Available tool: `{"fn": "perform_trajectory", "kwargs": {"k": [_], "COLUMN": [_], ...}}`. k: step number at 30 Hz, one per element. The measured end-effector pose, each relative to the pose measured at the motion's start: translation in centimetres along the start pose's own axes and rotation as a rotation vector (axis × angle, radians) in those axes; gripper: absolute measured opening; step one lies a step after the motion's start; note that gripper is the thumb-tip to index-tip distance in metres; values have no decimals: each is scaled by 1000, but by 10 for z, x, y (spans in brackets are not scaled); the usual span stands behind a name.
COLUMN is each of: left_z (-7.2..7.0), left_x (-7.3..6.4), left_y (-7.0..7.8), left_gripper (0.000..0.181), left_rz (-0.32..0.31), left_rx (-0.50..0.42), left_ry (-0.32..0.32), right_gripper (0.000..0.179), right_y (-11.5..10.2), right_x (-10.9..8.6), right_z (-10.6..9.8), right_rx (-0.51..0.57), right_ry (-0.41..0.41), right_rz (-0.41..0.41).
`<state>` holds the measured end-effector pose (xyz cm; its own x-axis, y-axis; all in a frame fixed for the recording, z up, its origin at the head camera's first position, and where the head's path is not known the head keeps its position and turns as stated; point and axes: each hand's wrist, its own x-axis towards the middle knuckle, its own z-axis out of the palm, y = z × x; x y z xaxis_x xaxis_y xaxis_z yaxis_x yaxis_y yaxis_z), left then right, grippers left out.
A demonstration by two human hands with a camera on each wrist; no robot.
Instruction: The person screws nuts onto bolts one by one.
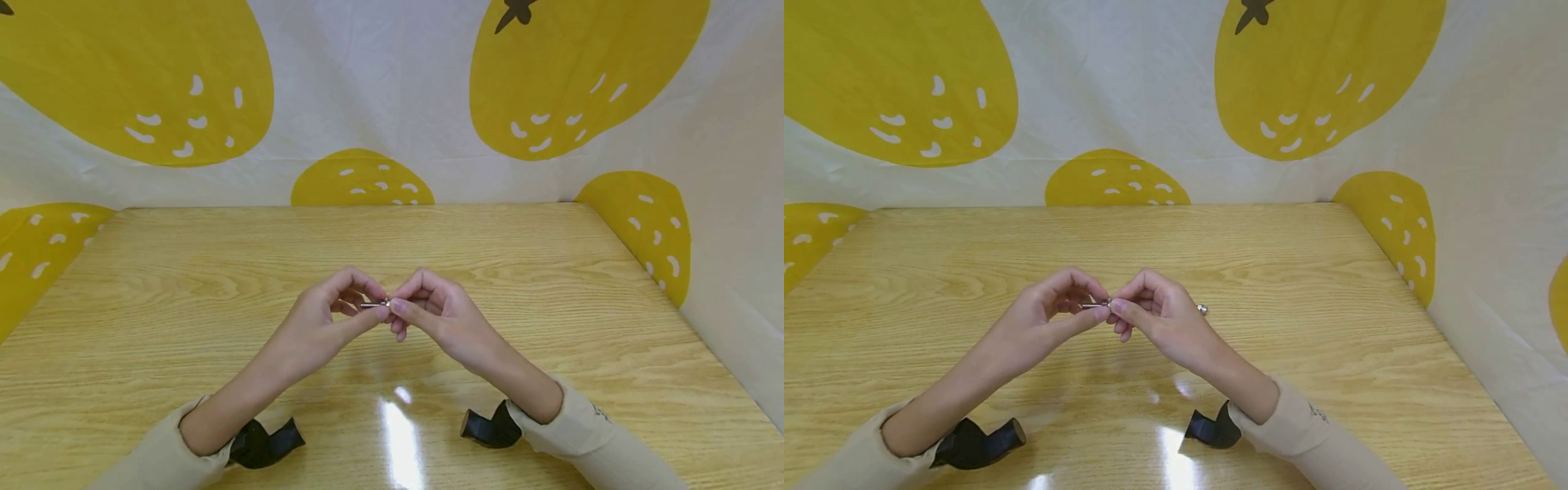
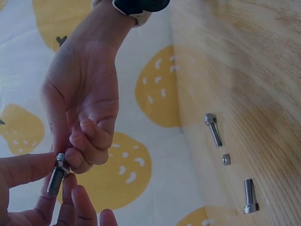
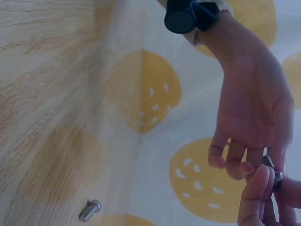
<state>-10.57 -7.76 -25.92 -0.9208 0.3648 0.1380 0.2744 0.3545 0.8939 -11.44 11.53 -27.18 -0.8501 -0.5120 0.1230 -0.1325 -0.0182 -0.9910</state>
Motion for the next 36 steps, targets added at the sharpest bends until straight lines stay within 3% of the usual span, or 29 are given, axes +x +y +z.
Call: {"fn": "perform_trajectory", "kwargs": {"k": [9, 16, 24, 36], "left_z": [-1, -1, -1, -1], "left_x": [-1, -1, -2, -1], "left_y": [0, -1, 0, 3], "left_gripper": [30, 21, 18, 15], "left_rz": [-12, -35, 29, 14], "left_rx": [-5, 2, 8, 22], "left_ry": [7, -31, -7, 31], "right_gripper": [19, 19, 20, 18], "right_y": [0, -1, -2, -4], "right_x": [0, 0, -1, 0], "right_z": [0, 0, 1, -2], "right_rx": [-11, -11, -10, -31], "right_ry": [0, -3, -1, -10], "right_rz": [-1, -1, -3, 6]}}
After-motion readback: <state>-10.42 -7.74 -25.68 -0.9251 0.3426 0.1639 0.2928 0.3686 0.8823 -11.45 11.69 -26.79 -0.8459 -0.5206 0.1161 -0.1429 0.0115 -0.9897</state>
